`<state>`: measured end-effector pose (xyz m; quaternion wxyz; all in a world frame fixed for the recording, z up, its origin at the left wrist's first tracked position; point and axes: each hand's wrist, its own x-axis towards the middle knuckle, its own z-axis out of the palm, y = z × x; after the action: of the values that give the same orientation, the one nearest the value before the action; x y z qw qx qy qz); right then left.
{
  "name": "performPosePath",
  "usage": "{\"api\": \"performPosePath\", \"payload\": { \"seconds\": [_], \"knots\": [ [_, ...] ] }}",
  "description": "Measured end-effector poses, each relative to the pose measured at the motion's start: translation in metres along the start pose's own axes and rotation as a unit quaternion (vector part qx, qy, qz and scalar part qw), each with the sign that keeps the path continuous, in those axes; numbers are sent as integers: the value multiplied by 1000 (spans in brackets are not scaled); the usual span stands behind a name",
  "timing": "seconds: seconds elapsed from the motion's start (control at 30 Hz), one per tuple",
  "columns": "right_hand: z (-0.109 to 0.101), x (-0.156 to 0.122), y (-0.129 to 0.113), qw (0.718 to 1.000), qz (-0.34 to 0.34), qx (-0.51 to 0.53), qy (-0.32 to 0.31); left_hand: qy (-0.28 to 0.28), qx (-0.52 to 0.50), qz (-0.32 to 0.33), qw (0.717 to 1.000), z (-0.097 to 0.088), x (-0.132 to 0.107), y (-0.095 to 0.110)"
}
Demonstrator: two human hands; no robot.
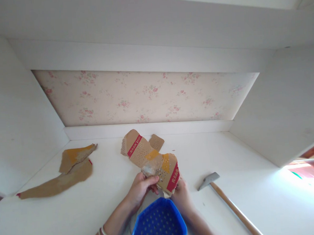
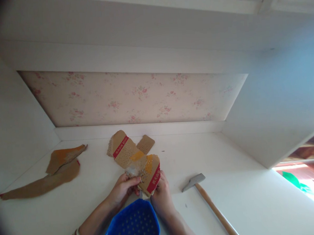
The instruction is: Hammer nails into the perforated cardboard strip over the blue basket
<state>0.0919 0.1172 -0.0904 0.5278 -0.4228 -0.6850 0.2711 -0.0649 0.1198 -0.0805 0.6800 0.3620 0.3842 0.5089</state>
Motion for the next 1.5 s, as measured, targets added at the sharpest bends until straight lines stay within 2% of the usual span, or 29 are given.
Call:
{"api": "performPosePath", "payload": {
  "seconds": [0.27, 0.43, 0.5, 0.8, 1.0, 1.2, 1.33, 1.5],
  "knots": [
    [1, 4, 6, 1000, 9, 9, -7, 55, -16, 26, 998, -1, 4, 0],
    [-8, 2, 9, 995, 33, -17, 97, 95, 16, 56, 994, -4, 8, -5],
    [-9, 0, 7, 993, 27, -31, 112, 101, 51, 58, 992, -6, 9, -8],
    [3, -4, 6, 994, -24, -103, 16, 63, 234, 76, 967, 1, 4, -8],
    [2, -3, 4, 990, -46, -133, -3, 101, 282, 82, 951, 3, 3, -9],
    [1, -3, -2, 985, -93, -144, -20, 169, 323, 91, 927, 6, 0, -11],
    [-5, -5, -5, 985, -93, -144, -3, 219, 332, 107, 911, 2, -2, -9],
    [-12, -1, 0, 987, -29, -146, 62, 256, 294, 107, 915, -10, 2, -3]
  ]
}}
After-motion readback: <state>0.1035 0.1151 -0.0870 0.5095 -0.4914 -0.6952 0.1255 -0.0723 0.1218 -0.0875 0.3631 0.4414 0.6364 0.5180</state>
